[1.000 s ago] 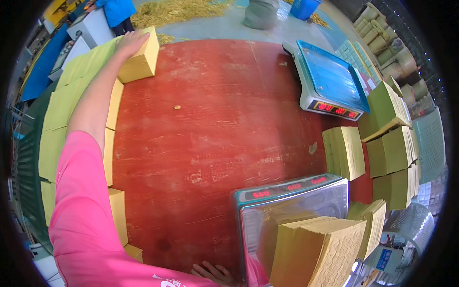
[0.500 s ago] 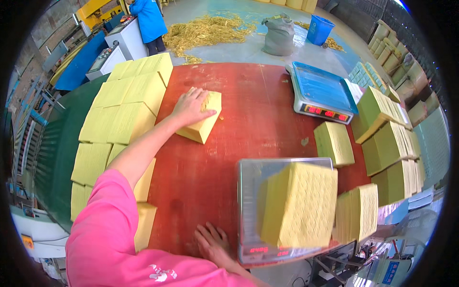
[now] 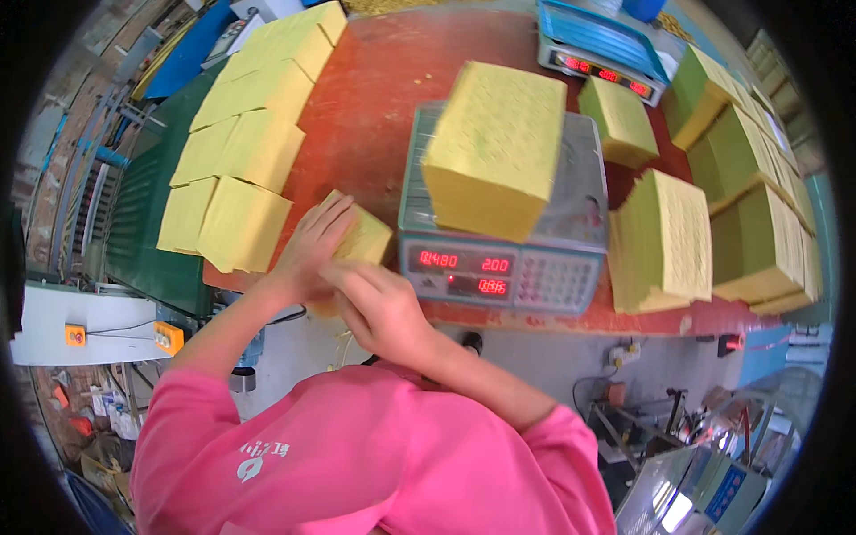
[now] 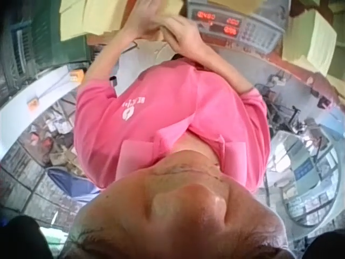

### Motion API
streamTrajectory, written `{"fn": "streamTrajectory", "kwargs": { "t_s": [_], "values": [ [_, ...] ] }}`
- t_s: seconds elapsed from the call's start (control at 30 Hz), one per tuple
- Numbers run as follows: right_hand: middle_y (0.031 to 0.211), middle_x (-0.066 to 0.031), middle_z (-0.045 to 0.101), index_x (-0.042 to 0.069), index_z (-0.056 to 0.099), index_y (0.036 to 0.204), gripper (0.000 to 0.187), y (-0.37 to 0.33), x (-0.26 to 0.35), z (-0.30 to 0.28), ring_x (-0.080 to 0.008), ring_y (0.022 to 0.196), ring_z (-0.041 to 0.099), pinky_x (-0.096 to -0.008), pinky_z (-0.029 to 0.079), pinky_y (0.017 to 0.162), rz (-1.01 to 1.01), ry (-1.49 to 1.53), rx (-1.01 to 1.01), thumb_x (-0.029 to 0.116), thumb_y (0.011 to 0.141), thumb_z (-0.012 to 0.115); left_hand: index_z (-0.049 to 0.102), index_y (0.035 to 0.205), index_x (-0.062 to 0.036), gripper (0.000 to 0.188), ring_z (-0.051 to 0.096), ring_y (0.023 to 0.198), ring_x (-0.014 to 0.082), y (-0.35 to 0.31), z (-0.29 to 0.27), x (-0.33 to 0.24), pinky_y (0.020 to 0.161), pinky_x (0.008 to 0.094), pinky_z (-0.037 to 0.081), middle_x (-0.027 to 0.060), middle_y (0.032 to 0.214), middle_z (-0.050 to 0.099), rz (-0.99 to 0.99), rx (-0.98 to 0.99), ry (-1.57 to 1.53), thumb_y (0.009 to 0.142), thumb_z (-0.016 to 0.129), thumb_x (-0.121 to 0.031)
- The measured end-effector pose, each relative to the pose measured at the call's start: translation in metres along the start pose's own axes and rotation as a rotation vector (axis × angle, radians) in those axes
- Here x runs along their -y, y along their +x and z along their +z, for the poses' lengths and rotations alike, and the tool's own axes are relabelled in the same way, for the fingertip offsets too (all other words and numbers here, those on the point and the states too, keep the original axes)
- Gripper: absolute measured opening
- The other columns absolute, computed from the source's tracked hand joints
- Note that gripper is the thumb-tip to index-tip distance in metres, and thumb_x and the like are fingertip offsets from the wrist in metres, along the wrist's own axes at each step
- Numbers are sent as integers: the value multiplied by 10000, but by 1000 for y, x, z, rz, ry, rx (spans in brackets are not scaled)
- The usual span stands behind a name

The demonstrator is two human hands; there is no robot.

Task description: The recorder weighs stacks of yellow paper on a digital scale and organizes them on a worktable.

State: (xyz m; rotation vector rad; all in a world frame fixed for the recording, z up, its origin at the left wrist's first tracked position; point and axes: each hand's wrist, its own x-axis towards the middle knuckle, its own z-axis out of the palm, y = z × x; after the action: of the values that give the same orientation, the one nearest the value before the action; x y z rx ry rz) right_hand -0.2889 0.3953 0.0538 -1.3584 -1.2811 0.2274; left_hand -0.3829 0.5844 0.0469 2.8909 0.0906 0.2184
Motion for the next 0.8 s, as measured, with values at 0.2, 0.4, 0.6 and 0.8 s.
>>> {"fn": "streamTrajectory", "kwargs": {
  "t_s": [0.2,0.4,0.6,0.8],
  "values": [
    [1128,-203,642,20,571,1226,422,56,-36,32,-380,1078,597,-459,485,908,-75,-72,24,138,826,639,499,1332,-11,730,354,1378,391,-59,-37,-61,1158,587,215,215,1406,461,129,257,163,707,755,-288],
    [1068,-180,693,24,655,1128,439,49,-53,43,-341,1018,658,-458,518,857,391,-329,643,366,858,591,449,1384,-46,751,380,1352,383,-157,14,-65,1145,575,241,204,1412,437,-346,-286,162,754,746,-327],
    [1002,-194,699,17,669,1036,424,33,-33,43,-344,982,667,-471,519,829,534,-339,598,400,887,563,237,1506,-34,960,343,1373,387,-189,115,-94,1118,538,278,230,1497,342,-1355,-872,-1681,870,516,-697],
    [938,-208,687,32,605,1074,379,-7,-27,54,-376,877,671,-486,513,782,486,-368,358,375,930,534,204,1525,-71,961,307,1398,363,-153,80,-96,1126,541,270,199,1511,335,-926,-889,-2027,884,423,-751]
  ]
}}
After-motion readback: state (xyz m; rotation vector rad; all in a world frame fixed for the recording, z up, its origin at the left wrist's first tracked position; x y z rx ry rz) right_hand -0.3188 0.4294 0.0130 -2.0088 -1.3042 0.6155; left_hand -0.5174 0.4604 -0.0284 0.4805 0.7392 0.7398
